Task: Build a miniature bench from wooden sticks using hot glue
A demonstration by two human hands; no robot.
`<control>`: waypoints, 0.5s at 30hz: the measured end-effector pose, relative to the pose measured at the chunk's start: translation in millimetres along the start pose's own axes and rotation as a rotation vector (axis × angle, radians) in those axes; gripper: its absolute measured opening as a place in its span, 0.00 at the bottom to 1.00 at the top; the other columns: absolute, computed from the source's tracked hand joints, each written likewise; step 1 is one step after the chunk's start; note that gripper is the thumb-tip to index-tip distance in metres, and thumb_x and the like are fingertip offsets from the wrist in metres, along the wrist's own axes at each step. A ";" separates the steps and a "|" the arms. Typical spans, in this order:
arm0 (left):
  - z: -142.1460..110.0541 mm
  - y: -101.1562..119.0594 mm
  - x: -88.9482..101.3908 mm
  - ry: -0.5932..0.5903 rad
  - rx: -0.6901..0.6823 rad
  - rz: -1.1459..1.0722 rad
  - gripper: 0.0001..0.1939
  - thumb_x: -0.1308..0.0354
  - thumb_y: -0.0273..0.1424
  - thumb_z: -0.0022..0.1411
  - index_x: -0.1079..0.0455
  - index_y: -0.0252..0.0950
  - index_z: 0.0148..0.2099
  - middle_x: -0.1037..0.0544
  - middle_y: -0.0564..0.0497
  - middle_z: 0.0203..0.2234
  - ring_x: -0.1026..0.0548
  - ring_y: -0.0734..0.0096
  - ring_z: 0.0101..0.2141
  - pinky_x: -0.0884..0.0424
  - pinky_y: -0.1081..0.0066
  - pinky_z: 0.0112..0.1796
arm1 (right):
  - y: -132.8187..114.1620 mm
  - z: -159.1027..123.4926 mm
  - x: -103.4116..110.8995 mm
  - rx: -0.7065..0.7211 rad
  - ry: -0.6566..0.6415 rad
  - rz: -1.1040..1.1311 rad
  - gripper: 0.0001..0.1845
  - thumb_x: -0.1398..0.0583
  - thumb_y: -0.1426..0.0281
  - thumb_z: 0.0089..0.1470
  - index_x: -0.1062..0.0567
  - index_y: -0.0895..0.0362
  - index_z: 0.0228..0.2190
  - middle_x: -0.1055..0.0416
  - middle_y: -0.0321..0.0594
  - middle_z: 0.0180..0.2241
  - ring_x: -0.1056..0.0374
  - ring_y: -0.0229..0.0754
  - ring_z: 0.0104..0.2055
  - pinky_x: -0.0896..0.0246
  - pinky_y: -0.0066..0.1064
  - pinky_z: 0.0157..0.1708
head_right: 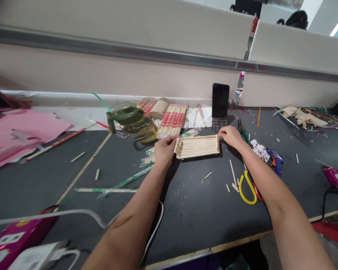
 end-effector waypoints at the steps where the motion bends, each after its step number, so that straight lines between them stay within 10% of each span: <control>1: -0.2 -0.3 0.0 0.002 -0.006 0.013 0.11 0.37 0.35 0.49 0.19 0.35 0.33 0.19 0.50 0.25 0.24 0.66 0.28 0.31 0.71 0.32 | 0.3 0.7 -0.2 0.002 0.007 0.001 0.08 0.37 0.74 0.56 0.16 0.54 0.30 0.18 0.38 0.32 0.26 0.43 0.36 0.38 0.30 0.38; 15: -5.2 1.7 5.9 -0.056 0.013 -0.081 0.13 0.33 0.36 0.48 0.18 0.34 0.36 0.18 0.50 0.26 0.25 0.69 0.26 0.30 0.71 0.30 | 4.8 4.7 -3.0 -0.005 -0.005 0.022 0.09 0.38 0.74 0.56 0.16 0.55 0.30 0.18 0.40 0.32 0.26 0.44 0.37 0.38 0.31 0.40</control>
Point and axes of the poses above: each hand's wrist, its own z-axis towards the middle knuckle, its own x-axis out of the back of the hand, y = z × x, the point moved 1 cm from there along z, towards the middle knuckle
